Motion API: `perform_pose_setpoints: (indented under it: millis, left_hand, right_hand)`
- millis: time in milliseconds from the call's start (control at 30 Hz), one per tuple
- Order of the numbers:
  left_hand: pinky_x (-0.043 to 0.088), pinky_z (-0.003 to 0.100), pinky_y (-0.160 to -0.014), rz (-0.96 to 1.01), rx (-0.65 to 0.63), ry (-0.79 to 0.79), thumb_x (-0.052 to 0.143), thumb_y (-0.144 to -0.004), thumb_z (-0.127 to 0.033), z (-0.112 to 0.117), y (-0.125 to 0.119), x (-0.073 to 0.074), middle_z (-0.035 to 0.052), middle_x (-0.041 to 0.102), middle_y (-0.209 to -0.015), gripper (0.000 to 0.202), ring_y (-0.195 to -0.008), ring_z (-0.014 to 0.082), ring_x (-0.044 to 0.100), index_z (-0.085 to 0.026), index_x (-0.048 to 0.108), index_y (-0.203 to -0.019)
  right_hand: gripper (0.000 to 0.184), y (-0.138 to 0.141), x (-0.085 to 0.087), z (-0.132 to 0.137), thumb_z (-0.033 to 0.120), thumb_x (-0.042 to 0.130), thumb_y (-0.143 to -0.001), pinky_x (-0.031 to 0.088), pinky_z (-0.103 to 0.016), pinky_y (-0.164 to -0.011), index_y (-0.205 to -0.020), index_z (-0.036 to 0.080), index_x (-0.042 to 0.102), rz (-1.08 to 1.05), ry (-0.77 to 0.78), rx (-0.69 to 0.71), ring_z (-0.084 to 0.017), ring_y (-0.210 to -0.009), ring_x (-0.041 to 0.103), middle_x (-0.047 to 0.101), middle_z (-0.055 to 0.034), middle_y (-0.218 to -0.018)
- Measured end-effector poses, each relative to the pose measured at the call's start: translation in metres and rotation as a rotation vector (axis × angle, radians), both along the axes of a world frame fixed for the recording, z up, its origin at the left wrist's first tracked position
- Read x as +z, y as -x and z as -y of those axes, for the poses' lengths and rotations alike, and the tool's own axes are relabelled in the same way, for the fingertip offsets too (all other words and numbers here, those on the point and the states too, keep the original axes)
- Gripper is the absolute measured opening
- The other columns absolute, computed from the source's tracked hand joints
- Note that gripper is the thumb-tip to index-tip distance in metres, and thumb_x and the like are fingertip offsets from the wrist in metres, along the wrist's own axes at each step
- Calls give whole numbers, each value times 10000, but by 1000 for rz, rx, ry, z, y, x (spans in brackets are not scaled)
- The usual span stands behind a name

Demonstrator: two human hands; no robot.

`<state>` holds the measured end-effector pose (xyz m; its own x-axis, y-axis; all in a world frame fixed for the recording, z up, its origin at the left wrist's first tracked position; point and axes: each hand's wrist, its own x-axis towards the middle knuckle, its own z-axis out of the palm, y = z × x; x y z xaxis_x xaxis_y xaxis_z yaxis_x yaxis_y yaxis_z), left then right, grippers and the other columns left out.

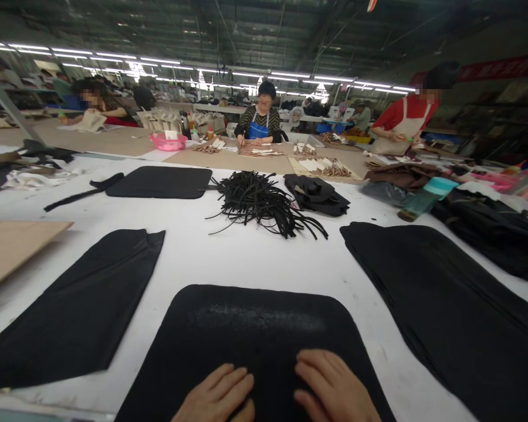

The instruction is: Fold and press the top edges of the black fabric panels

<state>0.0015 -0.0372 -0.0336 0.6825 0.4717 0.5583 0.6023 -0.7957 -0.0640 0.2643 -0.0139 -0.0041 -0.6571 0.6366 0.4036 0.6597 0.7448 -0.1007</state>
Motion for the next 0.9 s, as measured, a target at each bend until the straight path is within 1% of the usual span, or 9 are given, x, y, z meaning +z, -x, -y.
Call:
perform_pose_setpoints:
  millis: [67, 133, 267, 367, 467, 600, 667, 733, 900]
  left_hand:
    - [367, 297, -1005, 66, -115, -6, 361, -947, -343, -20, -18, -1, 11, 658, -1049, 288, -1005, 151, 580, -198, 609, -933]
    - [405, 327, -975, -27, -227, 77, 356, -928, -453, -39, -32, 1, 56, 627, -1125, 380, -1050, 191, 563, -168, 584, -1031]
    - [420, 352, -973, -230, -288, 252, 341, -925, -481, -57, -40, 7, 92, 559, -1255, 447, -1142, 218, 519, -152, 502, -1181]
    - [435, 354, -957, -219, -236, 231, 348, -944, -386, -55, -40, -1, 92, 567, -1255, 362, -1156, 220, 517, -158, 505, -1176]
    - [413, 346, -976, -157, -186, 178, 376, -936, -225, -51, -42, -18, 63, 578, -1245, 268, -1163, 200, 512, -183, 522, -1157]
    - [397, 359, -986, -94, -160, 110, 411, -930, -237, -52, -46, -33, 41, 580, -1239, 250, -1159, 196, 510, -209, 537, -1144]
    - [388, 363, -992, -106, -149, 99, 423, -927, -241, -54, -45, -33, 46, 566, -1256, 259, -1179, 199, 492, -211, 530, -1162]
    - [382, 367, -996, -137, -150, 112, 420, -926, -235, -55, -45, -29, 56, 556, -1268, 275, -1195, 204, 478, -204, 519, -1181]
    - [369, 401, -1003, -203, -163, 167, 409, -927, -238, -56, -42, -20, 61, 530, -1299, 303, -1222, 228, 448, -201, 496, -1215]
  right_hand:
    - [196, 21, 14, -30, 176, 456, -887, 504, -311, -797, -1015, 186, 605, -51, 96, -172, -199, -909, 614, 650, -69, -1025]
    - [216, 43, 18, -61, 119, 510, -852, 474, -343, -835, -1037, 185, 600, 6, 220, -263, -214, -954, 587, 624, -75, -1069]
    - [219, 76, 6, -103, 154, 581, -842, 428, -324, -842, -1058, 195, 590, 83, 357, -273, -206, -958, 561, 620, -58, -1035]
    - [146, 85, -2, -112, 304, 592, -864, 405, -308, -798, -974, 211, 615, 97, 428, -261, -194, -879, 565, 638, -26, -907]
    - [219, 84, 0, -117, 428, 601, -844, 380, -307, -761, -834, 213, 636, 105, 489, -264, -191, -824, 548, 629, -7, -795]
    - [154, 80, 4, -127, 324, 640, -827, 364, -247, -732, -721, 219, 603, 58, 538, -127, -143, -820, 524, 608, 40, -804]
    - [140, 80, 4, -132, 252, 626, -836, 368, -213, -687, -713, 211, 574, 27, 505, -130, -115, -774, 531, 598, 55, -784]
    - [146, 81, 3, -136, 215, 576, -870, 369, -207, -654, -726, 200, 555, 17, 447, -199, -110, -732, 536, 585, 46, -750]
    - [180, 80, 3, -148, 251, 462, -944, 346, -231, -668, -805, 194, 562, 52, 319, -280, -131, -778, 559, 611, -2, -836]
